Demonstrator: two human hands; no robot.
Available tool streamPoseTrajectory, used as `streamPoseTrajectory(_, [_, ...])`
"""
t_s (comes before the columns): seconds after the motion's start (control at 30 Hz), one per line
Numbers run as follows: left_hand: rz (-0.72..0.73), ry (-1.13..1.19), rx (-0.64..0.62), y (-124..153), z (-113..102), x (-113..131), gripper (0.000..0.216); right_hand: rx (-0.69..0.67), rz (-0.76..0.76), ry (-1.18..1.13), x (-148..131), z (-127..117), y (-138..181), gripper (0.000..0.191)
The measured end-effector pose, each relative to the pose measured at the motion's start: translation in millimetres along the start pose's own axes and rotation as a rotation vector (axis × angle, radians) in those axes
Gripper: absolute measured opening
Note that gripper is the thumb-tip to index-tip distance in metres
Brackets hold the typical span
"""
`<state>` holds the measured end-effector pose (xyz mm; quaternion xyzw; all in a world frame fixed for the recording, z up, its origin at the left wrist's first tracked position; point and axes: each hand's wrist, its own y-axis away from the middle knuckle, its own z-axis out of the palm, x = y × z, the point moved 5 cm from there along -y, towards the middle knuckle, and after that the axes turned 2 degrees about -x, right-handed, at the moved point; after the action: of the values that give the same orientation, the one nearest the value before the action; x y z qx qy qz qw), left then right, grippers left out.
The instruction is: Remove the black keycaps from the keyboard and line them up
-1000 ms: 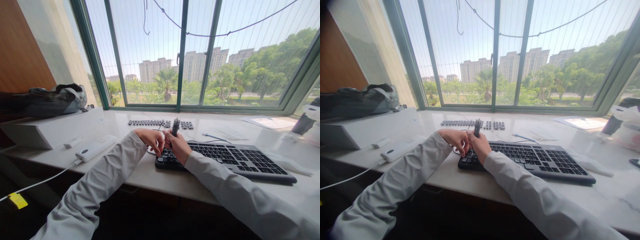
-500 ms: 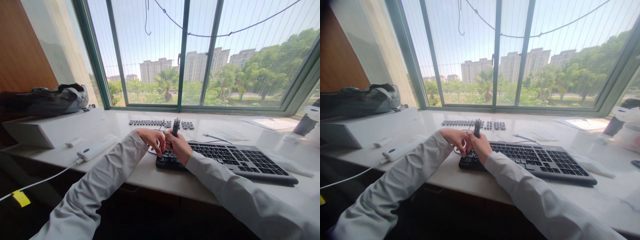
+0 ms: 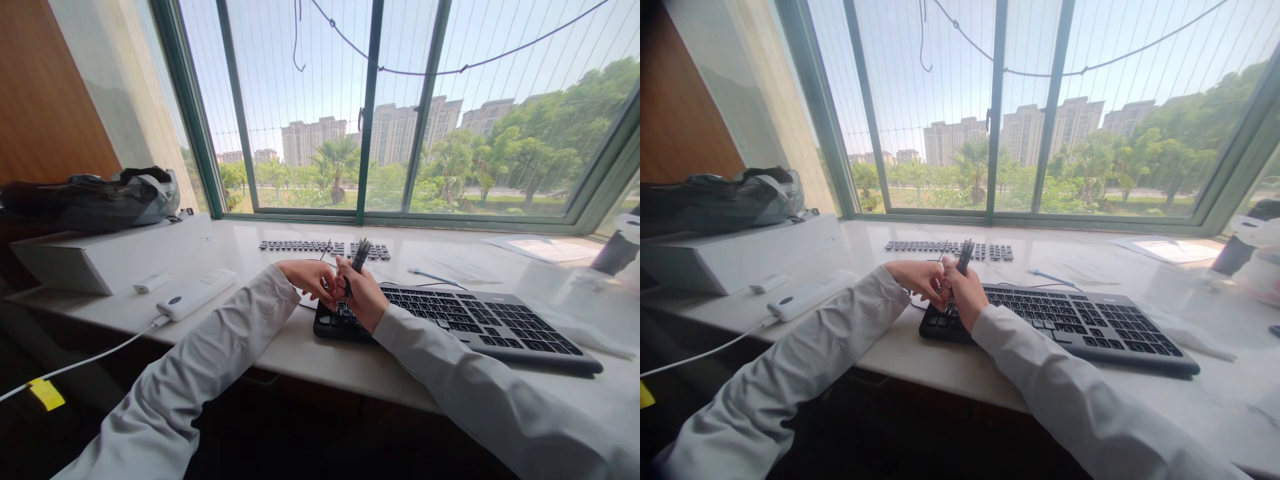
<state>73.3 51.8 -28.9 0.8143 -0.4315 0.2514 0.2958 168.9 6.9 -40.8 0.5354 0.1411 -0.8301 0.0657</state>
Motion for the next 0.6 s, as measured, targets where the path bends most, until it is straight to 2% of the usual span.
streamPoseTrajectory(0.4, [-0.046,-0.065,0.025,-1.9,-1.1,-5.5,0.038,0.031,-0.029,0.013,0.8,-1.9,2.0,0.047])
streamPoseTrajectory(0.6, [-0.037,-0.086,0.04,-3.3,-0.7,-6.0,0.032,0.031,-0.031,0.008,0.4,-1.5,2.7,0.046])
